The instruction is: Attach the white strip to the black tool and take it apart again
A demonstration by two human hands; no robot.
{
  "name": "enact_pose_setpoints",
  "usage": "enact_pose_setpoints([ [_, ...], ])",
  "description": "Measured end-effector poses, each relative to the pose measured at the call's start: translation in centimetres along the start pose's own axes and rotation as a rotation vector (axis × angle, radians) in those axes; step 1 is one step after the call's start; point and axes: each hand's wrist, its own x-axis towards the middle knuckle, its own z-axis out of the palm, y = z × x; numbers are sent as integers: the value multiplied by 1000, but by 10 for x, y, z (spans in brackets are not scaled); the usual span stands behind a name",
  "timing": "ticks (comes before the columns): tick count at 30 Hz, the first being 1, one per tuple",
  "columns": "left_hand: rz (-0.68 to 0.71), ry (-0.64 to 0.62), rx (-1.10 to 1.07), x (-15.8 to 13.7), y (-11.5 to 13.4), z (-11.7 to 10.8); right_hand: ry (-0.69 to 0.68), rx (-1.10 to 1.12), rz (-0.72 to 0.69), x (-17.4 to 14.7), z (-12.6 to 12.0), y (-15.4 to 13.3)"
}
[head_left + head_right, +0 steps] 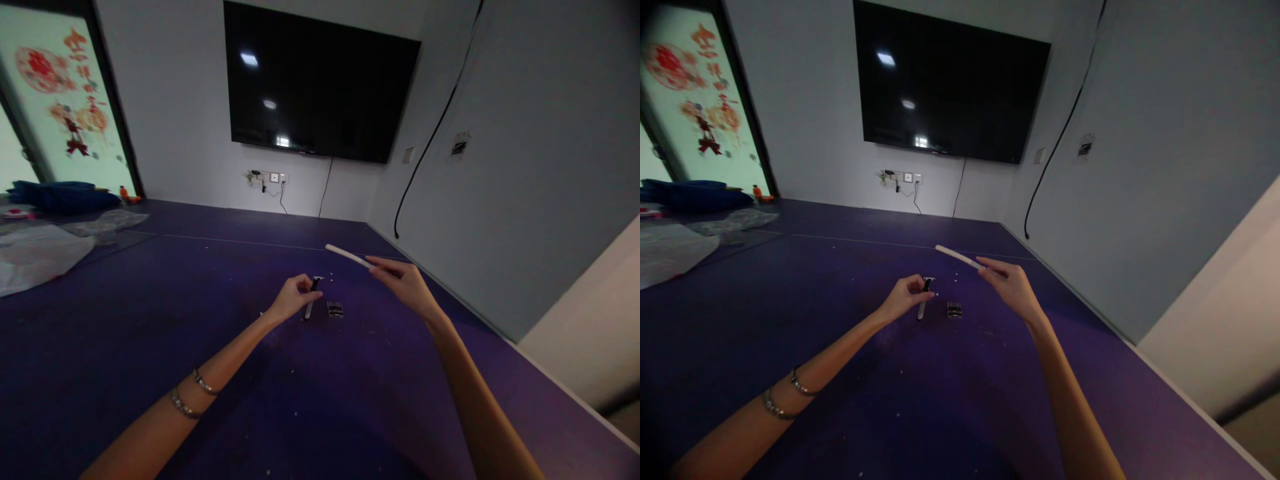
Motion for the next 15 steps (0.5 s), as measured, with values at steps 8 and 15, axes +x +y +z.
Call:
enact_pose_setpoints([
  [8, -140, -19, -239, -3, 3, 3, 95, 622, 314, -18, 34, -9],
  [15, -203, 162, -192, 1, -7, 3, -63, 1077, 618, -56, 81, -16],
])
